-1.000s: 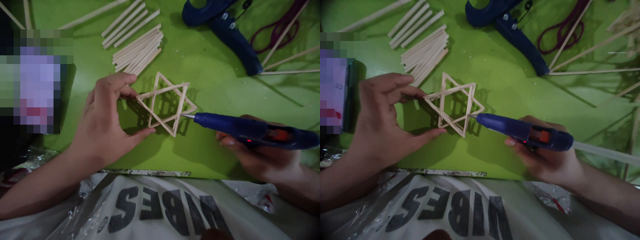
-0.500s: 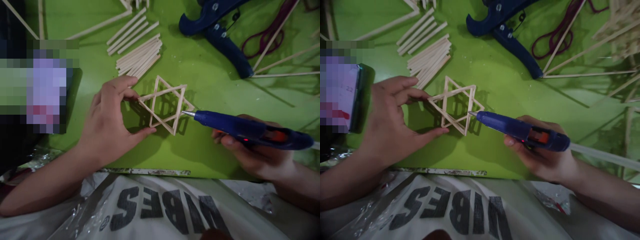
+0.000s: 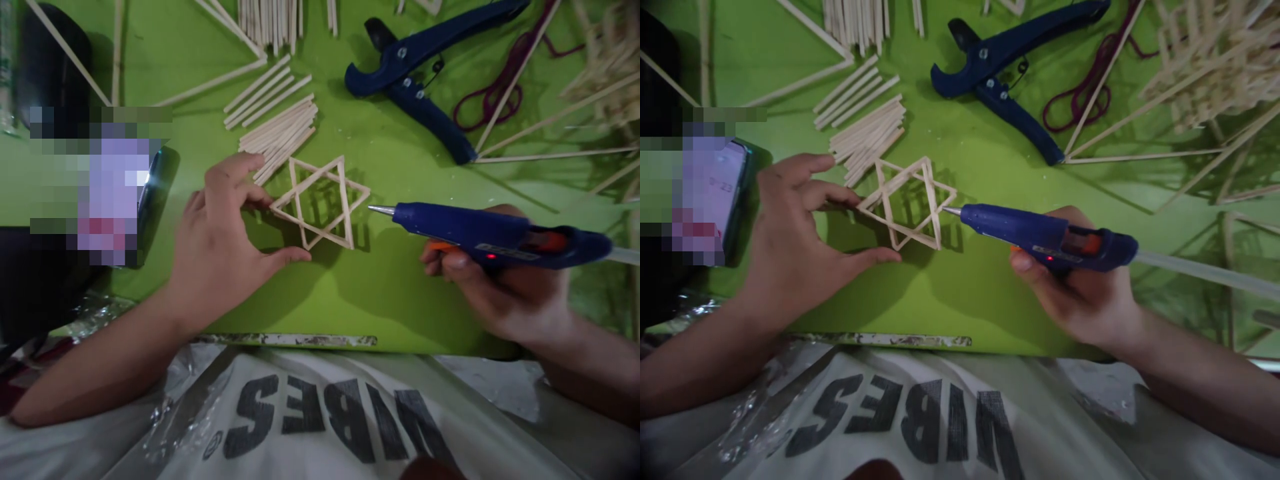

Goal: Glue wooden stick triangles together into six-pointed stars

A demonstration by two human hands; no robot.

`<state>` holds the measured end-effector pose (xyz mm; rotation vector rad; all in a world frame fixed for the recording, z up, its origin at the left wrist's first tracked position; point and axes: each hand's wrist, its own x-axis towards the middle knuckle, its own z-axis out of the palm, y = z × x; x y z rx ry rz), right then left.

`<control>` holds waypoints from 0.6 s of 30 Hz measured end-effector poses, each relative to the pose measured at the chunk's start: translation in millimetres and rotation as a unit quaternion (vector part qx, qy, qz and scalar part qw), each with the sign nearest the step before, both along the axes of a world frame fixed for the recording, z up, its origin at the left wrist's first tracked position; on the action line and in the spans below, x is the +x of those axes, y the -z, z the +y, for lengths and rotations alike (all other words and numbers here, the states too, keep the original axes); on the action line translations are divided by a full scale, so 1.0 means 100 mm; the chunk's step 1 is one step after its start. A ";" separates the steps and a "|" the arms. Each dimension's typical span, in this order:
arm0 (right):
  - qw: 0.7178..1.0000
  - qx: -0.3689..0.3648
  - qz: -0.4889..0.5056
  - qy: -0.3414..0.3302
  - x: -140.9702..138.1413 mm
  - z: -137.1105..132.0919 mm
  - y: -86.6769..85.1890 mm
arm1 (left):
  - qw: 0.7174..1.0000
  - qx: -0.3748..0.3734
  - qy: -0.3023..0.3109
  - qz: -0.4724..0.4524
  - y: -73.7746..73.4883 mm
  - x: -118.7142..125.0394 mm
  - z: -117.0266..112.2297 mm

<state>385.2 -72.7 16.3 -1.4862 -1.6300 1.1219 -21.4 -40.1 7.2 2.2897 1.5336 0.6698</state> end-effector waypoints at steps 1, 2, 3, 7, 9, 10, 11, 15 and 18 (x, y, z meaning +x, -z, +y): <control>1.000 0.012 0.014 -0.007 -0.03 0.02 -0.01 | 1.000 -0.010 0.006 -0.012 -0.03 0.02 -0.02; 0.999 0.024 0.025 -0.016 -0.06 0.04 -0.02 | 0.999 -0.025 0.007 -0.023 -0.06 0.04 -0.05; 0.999 0.031 0.029 -0.022 -0.09 0.05 -0.03 | 0.998 -0.044 0.004 -0.033 -0.09 0.05 -0.07; 0.999 0.029 0.023 -0.022 -0.11 0.07 -0.04 | 0.995 -0.087 0.012 -0.043 -0.17 0.05 -0.12; 0.999 0.022 0.024 -0.022 -0.08 0.06 -0.02 | 0.996 -0.069 0.013 -0.047 -0.13 0.01 -0.09; 0.999 0.018 0.026 -0.024 -0.07 0.05 -0.01 | 0.997 -0.046 0.022 -0.056 -0.11 -0.02 -0.06; 0.999 0.014 0.027 -0.027 -0.05 0.04 0.00 | 0.996 -0.021 0.047 -0.069 -0.08 -0.04 -0.02; 0.999 0.007 0.021 -0.034 -0.01 0.04 0.02 | 0.993 -0.003 0.094 -0.064 0.02 -0.05 0.09; 0.999 0.006 0.027 -0.030 -0.02 0.05 0.02 | 0.993 -0.022 0.097 -0.057 0.06 -0.02 0.12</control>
